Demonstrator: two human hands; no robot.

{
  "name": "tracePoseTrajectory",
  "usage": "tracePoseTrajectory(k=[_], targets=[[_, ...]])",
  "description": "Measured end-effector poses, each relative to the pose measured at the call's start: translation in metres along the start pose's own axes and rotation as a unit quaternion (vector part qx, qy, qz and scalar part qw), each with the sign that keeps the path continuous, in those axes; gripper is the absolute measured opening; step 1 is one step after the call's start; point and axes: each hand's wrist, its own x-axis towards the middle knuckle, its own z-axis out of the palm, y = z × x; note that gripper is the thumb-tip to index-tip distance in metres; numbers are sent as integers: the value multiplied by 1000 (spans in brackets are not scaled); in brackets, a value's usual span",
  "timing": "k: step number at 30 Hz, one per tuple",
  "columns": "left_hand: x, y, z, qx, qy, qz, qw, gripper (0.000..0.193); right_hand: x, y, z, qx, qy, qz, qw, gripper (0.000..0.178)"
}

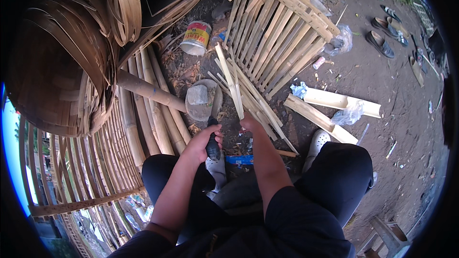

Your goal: The person strips layers from a length of bamboo using a knife and a hammer.

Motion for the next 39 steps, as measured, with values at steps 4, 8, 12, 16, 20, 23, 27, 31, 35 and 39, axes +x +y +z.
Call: tracePoseTrajectory(k=[4,8,12,16,20,23,27,31,35,39], targets=[[3,2,3,4,-5,3,1000,15,-5,0,-17,-361,155,-72,917,44],[-2,2,-9,-24,3,16,1000,14,-36,-13,-18,-226,152,-108,956,41],[3,7,-5,-24,10,46,999,16,-47,-19,-51,-46,123,-121,984,41],[6,8,-16,-49,33,89,994,19,-85,-50,-67,60,39,-126,989,39],[1,13,-33,-113,10,73,991,17,-133,-83,-76,157,-80,-127,976,45],[2,14,-33,-116,5,102,988,17,-153,-100,-89,165,-137,-165,963,47],[15,6,-53,-103,5,135,985,18,-203,-146,-86,89,-168,-150,970,50],[19,-3,-47,-87,18,136,987,20,-239,-178,-97,-77,-157,-143,974,50],[46,-17,-57,-61,-17,138,988,32,-282,-211,-96,-169,-190,-115,960,47],[46,-37,-38,-9,40,84,996,37,-313,-229,-109,-211,-246,-87,942,44]])
